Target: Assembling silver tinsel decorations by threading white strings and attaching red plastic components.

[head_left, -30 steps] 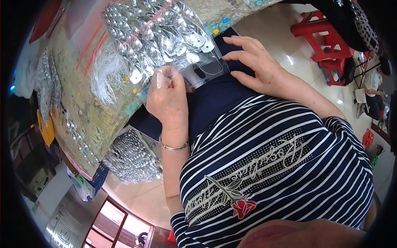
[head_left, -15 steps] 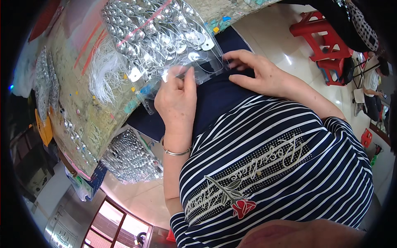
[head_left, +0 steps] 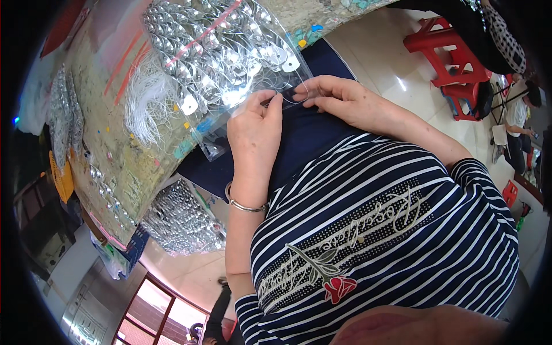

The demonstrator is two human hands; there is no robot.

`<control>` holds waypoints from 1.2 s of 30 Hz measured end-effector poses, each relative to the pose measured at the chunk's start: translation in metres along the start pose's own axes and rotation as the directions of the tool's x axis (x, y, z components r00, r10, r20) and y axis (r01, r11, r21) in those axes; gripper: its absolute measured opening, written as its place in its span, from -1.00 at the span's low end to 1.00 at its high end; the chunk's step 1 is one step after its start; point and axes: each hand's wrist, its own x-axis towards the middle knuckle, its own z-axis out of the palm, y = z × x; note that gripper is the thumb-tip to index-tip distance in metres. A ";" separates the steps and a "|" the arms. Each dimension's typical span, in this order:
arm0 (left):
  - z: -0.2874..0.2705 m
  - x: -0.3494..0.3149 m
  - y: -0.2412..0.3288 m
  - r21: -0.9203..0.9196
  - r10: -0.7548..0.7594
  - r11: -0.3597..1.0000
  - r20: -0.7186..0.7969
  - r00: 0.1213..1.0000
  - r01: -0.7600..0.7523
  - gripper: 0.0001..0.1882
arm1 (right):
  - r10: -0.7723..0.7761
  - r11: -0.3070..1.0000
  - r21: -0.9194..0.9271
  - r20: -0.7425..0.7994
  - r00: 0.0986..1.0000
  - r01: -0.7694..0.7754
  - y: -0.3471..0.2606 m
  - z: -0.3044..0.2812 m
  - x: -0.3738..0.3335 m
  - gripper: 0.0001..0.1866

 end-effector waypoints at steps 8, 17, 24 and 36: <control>0.001 0.008 0.011 -0.089 -0.189 0.977 0.077 0.979 0.196 -0.76 | 0.033 0.998 0.057 0.027 0.999 -0.034 -0.001 -0.003 0.001 -0.65; -0.001 0.012 0.022 0.076 -0.123 0.990 0.042 0.992 0.119 -0.81 | -0.016 0.997 0.071 -0.011 1.000 0.017 0.006 -0.001 0.001 -0.69; -0.001 0.010 0.020 -0.004 -0.136 0.991 -0.014 0.991 0.136 -0.83 | 0.008 0.999 0.054 0.018 1.000 -0.009 0.007 -0.005 0.002 -0.69; -0.006 0.007 0.017 -0.294 -0.171 0.945 -0.079 0.982 0.141 -0.90 | -0.010 0.996 0.086 -0.011 1.000 0.011 0.010 -0.003 0.003 -0.72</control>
